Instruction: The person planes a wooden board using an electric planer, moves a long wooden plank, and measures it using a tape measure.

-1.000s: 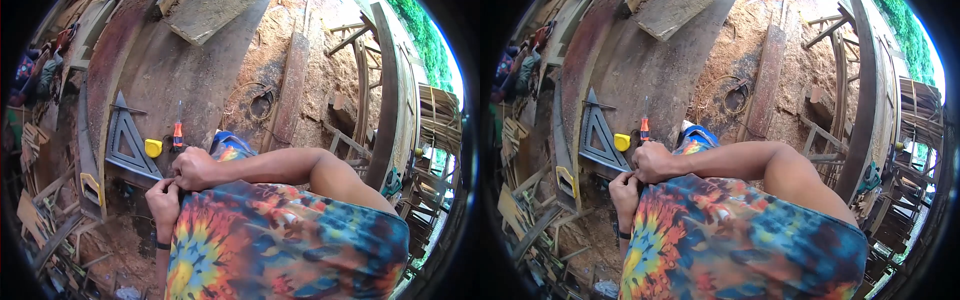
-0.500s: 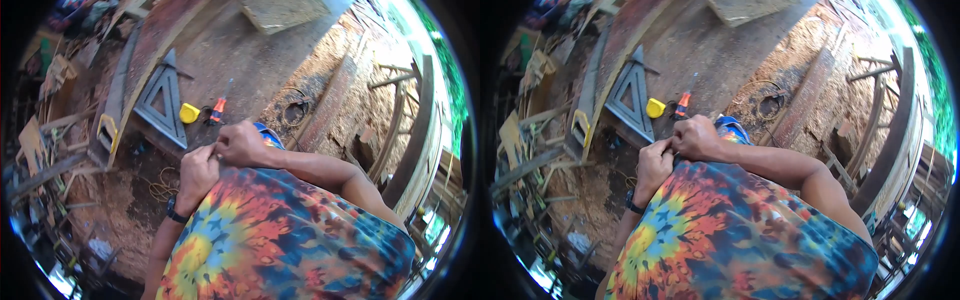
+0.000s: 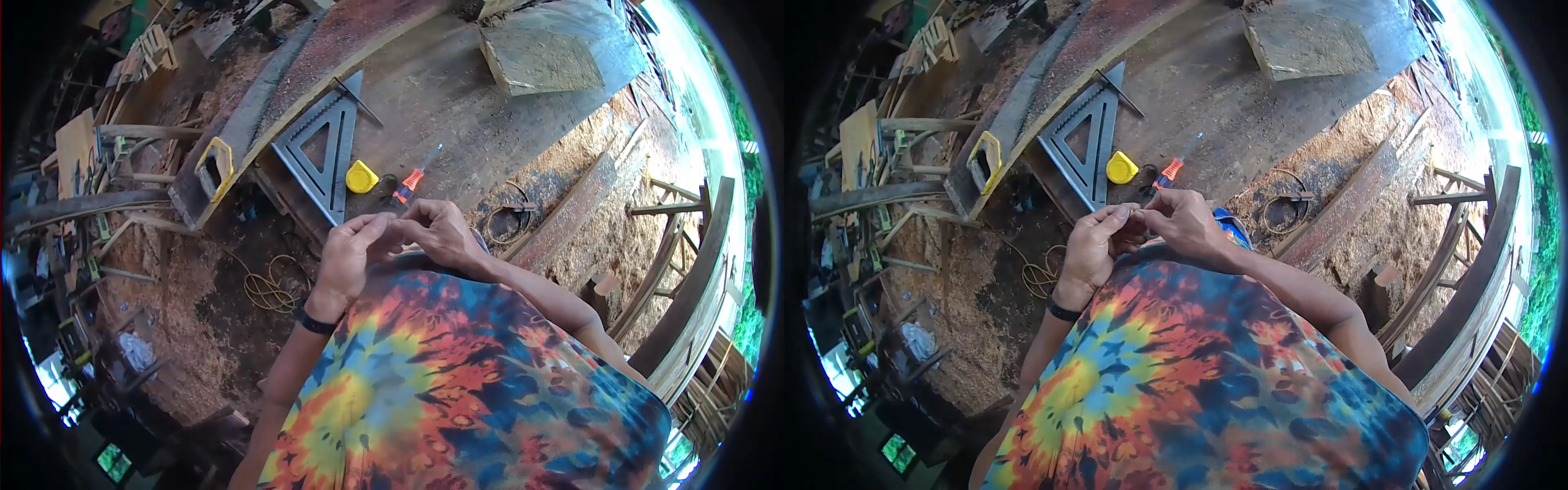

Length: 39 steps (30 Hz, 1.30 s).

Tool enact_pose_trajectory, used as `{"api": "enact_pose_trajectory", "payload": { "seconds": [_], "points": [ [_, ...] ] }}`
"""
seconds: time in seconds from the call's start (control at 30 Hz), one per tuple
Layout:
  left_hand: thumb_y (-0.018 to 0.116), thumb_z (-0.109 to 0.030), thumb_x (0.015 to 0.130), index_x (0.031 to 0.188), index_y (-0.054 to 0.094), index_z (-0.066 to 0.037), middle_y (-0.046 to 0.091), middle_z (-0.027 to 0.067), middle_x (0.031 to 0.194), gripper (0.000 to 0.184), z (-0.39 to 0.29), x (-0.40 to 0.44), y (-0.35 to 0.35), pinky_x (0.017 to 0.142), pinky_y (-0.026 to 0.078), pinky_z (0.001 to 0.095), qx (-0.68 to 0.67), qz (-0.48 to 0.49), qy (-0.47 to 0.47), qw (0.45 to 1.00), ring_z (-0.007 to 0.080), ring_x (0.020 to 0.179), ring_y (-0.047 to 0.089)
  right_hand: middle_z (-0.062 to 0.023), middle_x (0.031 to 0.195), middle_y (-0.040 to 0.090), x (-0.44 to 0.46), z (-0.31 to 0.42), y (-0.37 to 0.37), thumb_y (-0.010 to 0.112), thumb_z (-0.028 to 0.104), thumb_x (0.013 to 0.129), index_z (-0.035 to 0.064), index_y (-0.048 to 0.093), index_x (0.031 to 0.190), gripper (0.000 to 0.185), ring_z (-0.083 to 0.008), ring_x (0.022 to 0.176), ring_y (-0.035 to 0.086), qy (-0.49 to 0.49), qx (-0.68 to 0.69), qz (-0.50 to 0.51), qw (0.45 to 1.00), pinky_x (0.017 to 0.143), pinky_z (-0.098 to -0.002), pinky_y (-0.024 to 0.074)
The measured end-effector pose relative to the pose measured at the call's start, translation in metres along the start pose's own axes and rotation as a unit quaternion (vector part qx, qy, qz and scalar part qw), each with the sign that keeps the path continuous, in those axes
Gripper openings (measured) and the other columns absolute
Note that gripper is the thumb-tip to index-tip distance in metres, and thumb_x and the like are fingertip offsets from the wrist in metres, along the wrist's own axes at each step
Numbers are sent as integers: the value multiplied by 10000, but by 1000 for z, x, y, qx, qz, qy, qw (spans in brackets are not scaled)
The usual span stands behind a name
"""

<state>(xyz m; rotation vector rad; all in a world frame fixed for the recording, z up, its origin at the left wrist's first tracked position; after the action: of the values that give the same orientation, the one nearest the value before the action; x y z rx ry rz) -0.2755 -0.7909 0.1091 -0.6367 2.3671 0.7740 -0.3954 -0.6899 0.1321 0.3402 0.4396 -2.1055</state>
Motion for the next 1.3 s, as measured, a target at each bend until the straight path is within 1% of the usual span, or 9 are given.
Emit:
{"api": "enact_pose_trajectory", "payload": {
  "seconds": [0.13,0.23,0.53,0.6,0.93,1.0,1.13,1.17,1.3],
  "points": [
    [617,-219,1040,1205,691,-49,746,58,1019,248,16,6,-2,685,564,285,-127,28,-59,990,157,838,715,-123,766,723,4,5,2,744,245,927,-68,737,913,313,-111,728,639,-1,-10,5,1000,655,-351,527],
    [630,-219,1034,1190,695,-57,745,55,997,234,19,7,-3,694,564,294,-146,32,-64,987,164,850,715,-137,763,729,7,2,4,743,241,922,-72,736,901,314,-130,720,667,-13,-6,2,1000,653,-349,538],
    [669,-168,1008,1109,705,7,742,91,938,205,1,12,-7,763,592,315,-31,-25,53,998,168,803,717,-141,742,739,13,8,6,718,199,900,-72,729,864,274,-150,693,699,-19,-14,-21,1000,640,-340,556],
    [674,-163,1004,1089,709,26,744,98,951,210,-1,12,-9,788,595,317,-25,-25,51,998,168,831,721,-110,759,744,14,11,6,712,175,906,-69,714,850,250,-117,707,684,-21,-27,-24,999,647,-304,555],
    [638,-182,1025,1095,717,17,741,91,934,226,-11,11,-18,761,592,298,-36,-61,73,995,154,797,712,-128,717,724,28,23,4,736,185,876,-64,734,856,249,-100,669,635,-70,-65,-39,995,597,-325,514],
    [660,-182,1012,1085,718,20,741,76,905,222,-19,10,-18,727,588,283,18,-70,113,991,135,770,708,-192,738,731,32,22,4,737,191,847,-63,740,885,257,-223,685,730,-75,-90,-36,992,655,-363,563],
    [685,-187,998,1088,701,-2,739,83,920,206,-21,14,-23,717,586,301,-52,-57,79,994,159,786,713,-174,743,732,35,34,7,761,219,877,-54,743,886,273,-191,671,710,-84,-68,-21,994,645,-349,550],
    [688,-189,997,1087,697,-8,738,83,921,203,-17,13,-24,715,585,305,-93,-50,54,993,164,789,713,-121,771,738,36,35,9,746,205,918,-52,730,905,258,-105,729,667,-61,-66,6,996,655,-314,543],
    [626,-205,1020,1059,701,-31,726,72,889,194,-28,5,-11,692,546,300,-195,20,14,980,162,764,675,-102,755,725,39,52,14,748,188,923,-58,726,896,248,-91,718,651,-100,-53,25,993,654,-307,535]
  ]
}}
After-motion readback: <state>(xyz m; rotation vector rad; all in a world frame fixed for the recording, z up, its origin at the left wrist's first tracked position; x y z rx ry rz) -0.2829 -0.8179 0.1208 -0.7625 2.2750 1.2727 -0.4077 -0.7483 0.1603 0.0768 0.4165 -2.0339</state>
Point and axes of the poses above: each hand's wrist, its own x-axis towards the middle knuckle, its own y-axis out of the palm, z = x × y, the point moved 9 cm from there along x, towards the middle knuckle
